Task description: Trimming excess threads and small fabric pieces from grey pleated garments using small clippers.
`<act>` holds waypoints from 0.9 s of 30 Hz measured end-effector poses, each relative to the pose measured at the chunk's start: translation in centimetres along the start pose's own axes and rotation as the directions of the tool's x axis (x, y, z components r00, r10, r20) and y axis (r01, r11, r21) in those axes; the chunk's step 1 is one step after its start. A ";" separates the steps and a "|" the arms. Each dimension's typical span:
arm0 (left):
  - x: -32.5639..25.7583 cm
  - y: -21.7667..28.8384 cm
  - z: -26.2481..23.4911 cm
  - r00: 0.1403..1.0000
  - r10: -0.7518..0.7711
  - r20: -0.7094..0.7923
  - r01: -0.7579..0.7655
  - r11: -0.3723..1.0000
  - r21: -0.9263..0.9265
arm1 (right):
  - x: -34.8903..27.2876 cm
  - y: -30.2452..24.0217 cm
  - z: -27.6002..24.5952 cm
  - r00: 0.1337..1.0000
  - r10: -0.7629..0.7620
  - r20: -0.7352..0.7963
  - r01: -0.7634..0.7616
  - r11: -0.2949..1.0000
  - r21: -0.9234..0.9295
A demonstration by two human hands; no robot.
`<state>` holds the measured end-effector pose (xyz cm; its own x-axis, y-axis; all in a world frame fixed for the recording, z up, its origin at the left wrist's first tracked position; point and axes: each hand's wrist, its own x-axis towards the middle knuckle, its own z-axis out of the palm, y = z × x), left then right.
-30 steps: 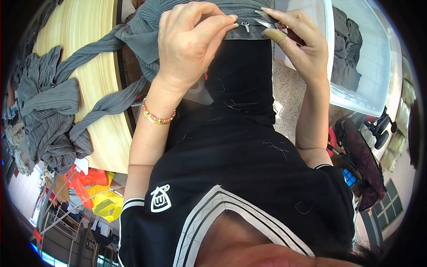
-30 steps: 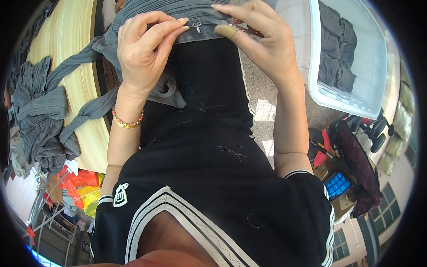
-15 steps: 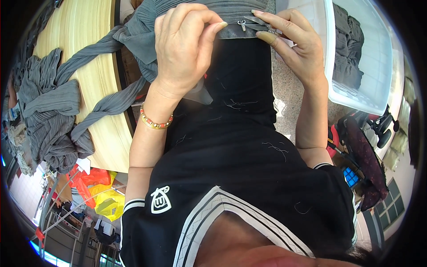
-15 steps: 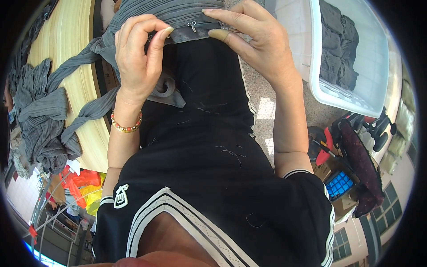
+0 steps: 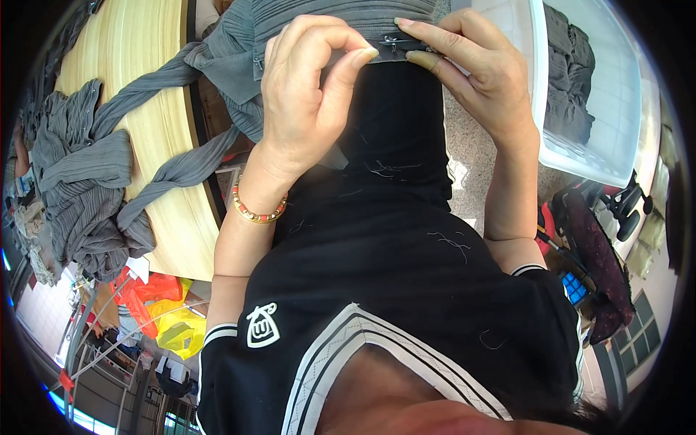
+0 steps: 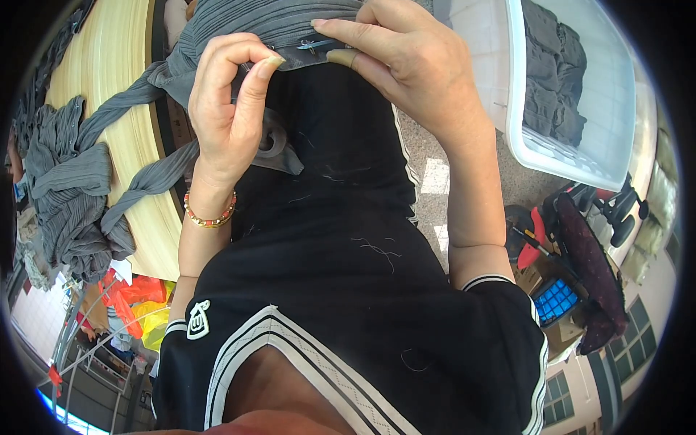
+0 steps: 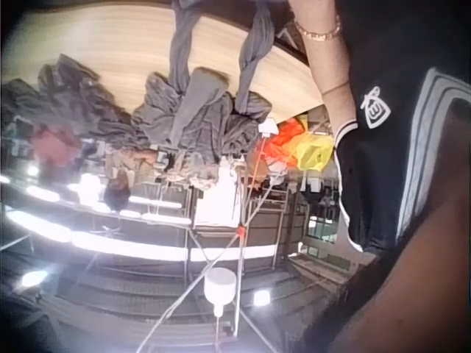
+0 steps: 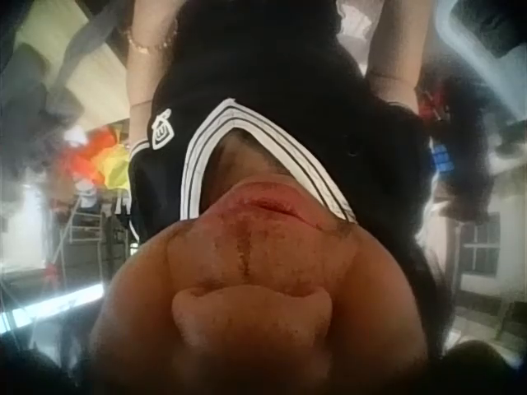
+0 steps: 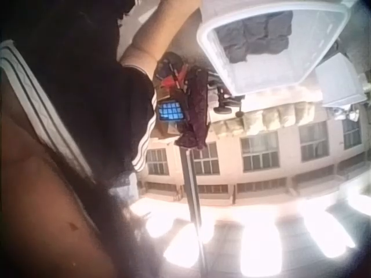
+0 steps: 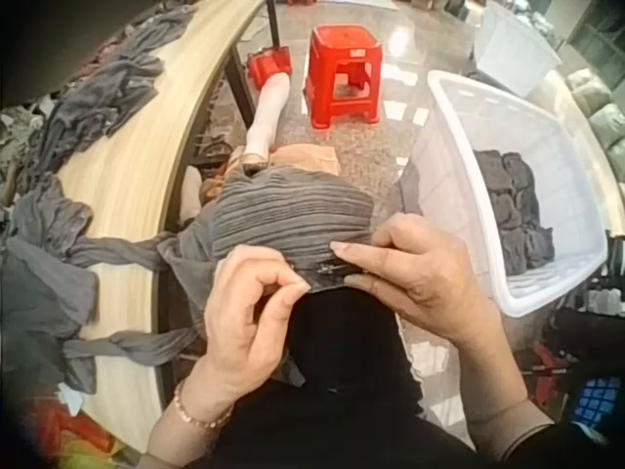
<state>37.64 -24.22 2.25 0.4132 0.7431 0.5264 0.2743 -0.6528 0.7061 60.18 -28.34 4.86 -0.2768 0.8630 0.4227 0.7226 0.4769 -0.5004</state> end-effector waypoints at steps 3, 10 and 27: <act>0.0 0.1 0.1 1.000 0.009 -0.004 -0.009 1.000 -0.029 | -0.3 0.5 0.2 0.999 -0.042 -0.031 0.041 0.999 -0.014; -0.8 -1.4 0.1 0.999 0.009 0.054 -0.021 0.974 0.225 | -0.2 0.1 -0.4 0.939 0.318 -0.134 -0.281 0.930 0.235; -1.8 -2.0 -3.4 0.993 -0.116 0.013 0.110 0.966 0.234 | -2.6 1.7 0.9 0.949 0.298 -0.103 -0.254 0.917 0.307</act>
<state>33.40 -23.78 1.43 0.3902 0.8118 0.4344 0.5133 -0.5835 0.6294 61.59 -29.67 2.25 0.0179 0.9437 0.3304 0.5383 0.2694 -0.7985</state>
